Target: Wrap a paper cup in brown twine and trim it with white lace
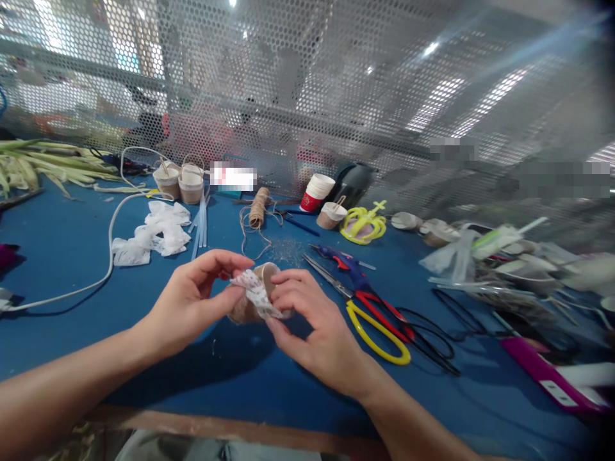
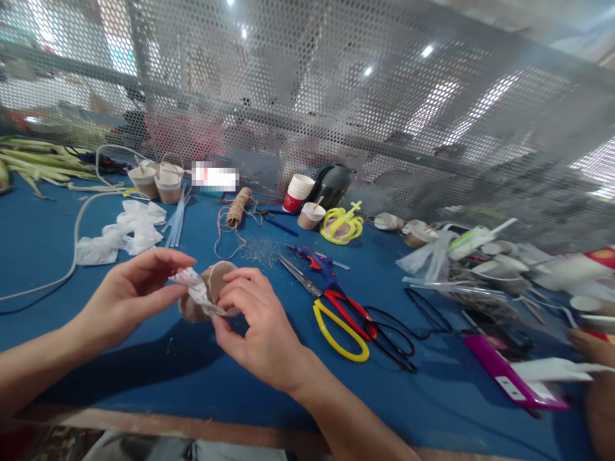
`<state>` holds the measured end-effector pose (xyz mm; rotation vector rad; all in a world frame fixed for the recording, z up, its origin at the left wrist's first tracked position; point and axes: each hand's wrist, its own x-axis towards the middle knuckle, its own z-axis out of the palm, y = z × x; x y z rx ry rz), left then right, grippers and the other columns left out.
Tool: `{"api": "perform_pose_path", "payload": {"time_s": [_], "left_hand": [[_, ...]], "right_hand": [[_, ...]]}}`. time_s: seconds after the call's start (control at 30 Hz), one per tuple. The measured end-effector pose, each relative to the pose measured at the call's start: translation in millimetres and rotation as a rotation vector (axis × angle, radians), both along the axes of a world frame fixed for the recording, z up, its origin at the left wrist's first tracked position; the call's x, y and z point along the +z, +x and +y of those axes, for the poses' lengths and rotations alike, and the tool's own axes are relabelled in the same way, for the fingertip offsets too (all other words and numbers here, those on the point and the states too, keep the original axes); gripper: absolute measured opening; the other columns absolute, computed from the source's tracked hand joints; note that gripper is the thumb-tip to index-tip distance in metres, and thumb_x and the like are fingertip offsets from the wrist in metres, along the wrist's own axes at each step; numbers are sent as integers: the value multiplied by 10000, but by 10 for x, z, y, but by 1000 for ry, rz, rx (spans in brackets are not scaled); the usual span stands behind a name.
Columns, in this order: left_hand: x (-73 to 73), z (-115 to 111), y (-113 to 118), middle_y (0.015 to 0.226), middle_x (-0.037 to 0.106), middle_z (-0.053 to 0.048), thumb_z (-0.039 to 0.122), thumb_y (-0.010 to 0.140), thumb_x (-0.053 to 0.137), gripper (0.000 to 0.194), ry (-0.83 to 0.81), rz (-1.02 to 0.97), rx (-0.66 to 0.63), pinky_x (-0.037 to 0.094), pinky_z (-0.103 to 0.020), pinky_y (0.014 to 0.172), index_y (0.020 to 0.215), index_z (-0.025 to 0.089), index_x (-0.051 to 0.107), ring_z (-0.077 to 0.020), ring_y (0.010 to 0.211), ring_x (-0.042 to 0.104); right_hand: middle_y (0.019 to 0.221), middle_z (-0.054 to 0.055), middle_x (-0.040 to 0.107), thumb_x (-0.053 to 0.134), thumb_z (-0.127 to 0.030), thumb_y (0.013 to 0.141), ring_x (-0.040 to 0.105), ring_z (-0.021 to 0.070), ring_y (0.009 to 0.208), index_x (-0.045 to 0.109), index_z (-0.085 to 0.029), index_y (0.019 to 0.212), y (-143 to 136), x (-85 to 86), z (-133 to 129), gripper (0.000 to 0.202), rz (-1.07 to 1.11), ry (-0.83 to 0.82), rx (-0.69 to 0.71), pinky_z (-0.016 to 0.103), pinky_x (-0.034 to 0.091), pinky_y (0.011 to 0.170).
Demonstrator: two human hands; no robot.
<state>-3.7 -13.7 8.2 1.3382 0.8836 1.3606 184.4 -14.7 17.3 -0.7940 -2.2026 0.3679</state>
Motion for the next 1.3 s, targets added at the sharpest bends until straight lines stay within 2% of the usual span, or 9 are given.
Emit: {"api": "perform_pose_path", "payload": {"time_s": [0.13, 0.23, 0.33, 0.43, 0.6, 0.8, 1.13, 1.3], "left_hand": [[28, 55, -31, 817, 687, -16, 134, 644, 713, 274, -191, -93, -124, 491, -205, 671, 912, 181, 682, -117, 719, 611], [46, 57, -54, 793, 705, -23, 144, 658, 712, 195, -246, -126, -204, 505, -204, 657, 850, 175, 703, -116, 694, 626], [75, 39, -61, 697, 696, -26, 173, 674, 706, 86, -243, -130, -228, 510, -208, 587, 758, 160, 706, -111, 605, 611], [103, 25, -58, 628, 673, -18, 192, 681, 698, 46, -191, -96, -199, 501, -208, 523, 712, 157, 695, -100, 523, 579], [120, -16, -50, 561, 650, 9, 153, 696, 665, 44, -49, 47, -135, 500, -200, 518, 731, 170, 687, -103, 504, 589], [97, -39, -49, 756, 693, 11, 108, 683, 664, 169, 104, 91, -3, 510, -171, 623, 819, 208, 682, -103, 669, 633], [105, -17, -66, 699, 683, -13, 164, 718, 632, 61, 84, 130, -32, 497, -200, 574, 732, 176, 690, -123, 632, 607], [84, -12, -90, 735, 696, -15, 166, 744, 627, 103, 279, 314, 93, 499, -195, 606, 831, 172, 681, -114, 651, 617]], "right_hand": [[743, 32, 614, 563, -69, 718, 544, 224, 938, 505, -216, 711, 6, 17, -5, 158, -12, 1, -2, 407, 471, 817], [741, 34, 616, 563, -67, 723, 543, 223, 938, 515, -214, 716, 5, 28, -8, 155, -25, -2, -10, 403, 475, 812], [743, 34, 620, 560, -68, 727, 547, 224, 933, 510, -217, 706, 1, 26, -4, 159, -20, 1, -14, 412, 476, 815], [737, 32, 618, 563, -70, 729, 551, 221, 922, 508, -218, 706, 0, 10, 4, 159, -13, 4, -12, 411, 476, 817], [747, 37, 607, 564, -80, 729, 543, 229, 947, 503, -219, 715, 11, -13, 13, 152, -6, -12, -18, 415, 477, 811], [779, 40, 608, 574, -80, 728, 541, 218, 959, 502, -216, 730, 13, 1, 4, 154, 14, -75, 6, 391, 485, 801], [778, 35, 609, 580, -68, 722, 531, 212, 964, 506, -216, 722, 4, 35, -27, 165, 7, -111, 22, 377, 480, 802], [775, 35, 609, 582, -82, 727, 531, 214, 955, 500, -217, 730, 10, 15, -19, 158, 20, -96, 49, 384, 482, 796]]}}
